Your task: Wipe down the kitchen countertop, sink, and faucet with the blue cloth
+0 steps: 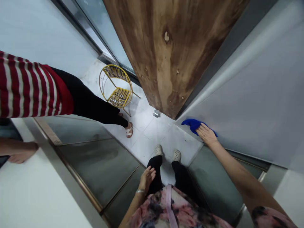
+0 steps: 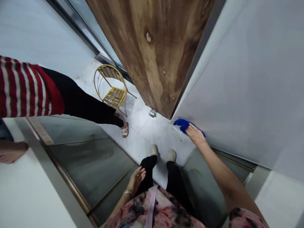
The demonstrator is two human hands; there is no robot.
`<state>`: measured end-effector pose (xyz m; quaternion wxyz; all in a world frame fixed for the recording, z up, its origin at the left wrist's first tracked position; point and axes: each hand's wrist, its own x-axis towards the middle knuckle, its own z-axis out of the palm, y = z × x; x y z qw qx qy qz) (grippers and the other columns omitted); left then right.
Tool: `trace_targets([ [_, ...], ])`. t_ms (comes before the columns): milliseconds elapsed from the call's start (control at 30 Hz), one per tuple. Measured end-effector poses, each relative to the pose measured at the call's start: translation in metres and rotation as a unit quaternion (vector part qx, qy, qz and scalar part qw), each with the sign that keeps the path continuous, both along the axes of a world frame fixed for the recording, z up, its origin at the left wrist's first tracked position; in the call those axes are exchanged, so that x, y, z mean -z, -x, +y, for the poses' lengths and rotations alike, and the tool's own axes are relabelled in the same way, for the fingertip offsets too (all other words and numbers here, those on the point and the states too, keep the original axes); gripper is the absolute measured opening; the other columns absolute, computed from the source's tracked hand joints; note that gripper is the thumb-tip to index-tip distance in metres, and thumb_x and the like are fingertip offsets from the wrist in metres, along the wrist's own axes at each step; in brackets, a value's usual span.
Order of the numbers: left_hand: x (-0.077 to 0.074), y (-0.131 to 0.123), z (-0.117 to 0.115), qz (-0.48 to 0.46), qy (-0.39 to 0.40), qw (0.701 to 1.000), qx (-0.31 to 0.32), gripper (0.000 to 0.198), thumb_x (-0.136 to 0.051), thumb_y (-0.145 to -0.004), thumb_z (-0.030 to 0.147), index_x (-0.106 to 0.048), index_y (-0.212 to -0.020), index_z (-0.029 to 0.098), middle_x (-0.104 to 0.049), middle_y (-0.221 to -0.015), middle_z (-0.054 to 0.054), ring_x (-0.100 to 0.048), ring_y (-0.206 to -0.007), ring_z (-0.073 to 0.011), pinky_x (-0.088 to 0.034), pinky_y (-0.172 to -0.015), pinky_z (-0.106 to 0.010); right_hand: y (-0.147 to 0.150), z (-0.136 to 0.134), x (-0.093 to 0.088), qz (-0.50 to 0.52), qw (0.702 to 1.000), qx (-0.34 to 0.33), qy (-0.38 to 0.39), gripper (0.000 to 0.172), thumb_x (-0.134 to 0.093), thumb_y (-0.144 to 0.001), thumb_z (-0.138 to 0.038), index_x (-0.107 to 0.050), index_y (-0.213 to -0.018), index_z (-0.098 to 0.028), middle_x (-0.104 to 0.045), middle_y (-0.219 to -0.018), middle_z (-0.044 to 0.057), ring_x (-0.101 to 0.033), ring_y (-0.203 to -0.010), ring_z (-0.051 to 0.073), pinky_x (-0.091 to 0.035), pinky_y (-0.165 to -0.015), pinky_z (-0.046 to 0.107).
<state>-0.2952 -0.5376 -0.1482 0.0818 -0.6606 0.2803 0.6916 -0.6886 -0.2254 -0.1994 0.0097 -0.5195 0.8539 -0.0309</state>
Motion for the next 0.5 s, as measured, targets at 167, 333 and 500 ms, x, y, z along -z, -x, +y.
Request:
trace_targets([
  [167, 0.04, 0.002, -0.022, 0.005, -0.094, 0.996, -0.001, 0.057, -0.053, -0.099, 0.02, -0.047, -0.154, 0.012, -0.067, -0.139, -0.023, -0.077, -0.104, -0.0219, -0.058, -0.106, -0.038, -0.004, 0.014, 0.0, -0.011, 0.998, 0.016, -0.055, 0.042, -0.043, -0.094, -0.01, -0.076, -0.119, -0.016, -0.076, -0.128, 0.01, -0.064, -0.13, 0.02, -0.034, -0.132, 0.039],
  [333, 0.064, -0.007, -0.066, 0.017, -0.153, 0.987, -0.043, 0.059, -0.051, -0.102, 0.021, -0.039, -0.159, 0.014, -0.064, -0.145, -0.021, -0.077, -0.103, -0.0172, -0.06, -0.099, -0.029, 0.004, -0.003, 0.0, 0.036, 0.984, -0.031, -0.173, 0.047, -0.045, -0.092, -0.011, -0.074, -0.13, -0.01, -0.073, -0.134, 0.015, -0.063, -0.134, 0.022, -0.028, -0.135, 0.041],
  [500, 0.091, -0.01, -0.088, 0.018, -0.202, 0.977, -0.059, 0.057, -0.055, -0.101, 0.021, -0.043, -0.156, 0.016, -0.066, -0.142, -0.021, -0.078, -0.097, -0.0183, -0.064, -0.088, -0.029, 0.016, -0.027, 0.048, 0.036, 0.959, -0.086, -0.268, 0.055, -0.046, -0.084, -0.012, -0.074, -0.132, -0.011, -0.068, -0.142, 0.015, -0.059, -0.14, 0.021, -0.021, -0.135, 0.04],
])
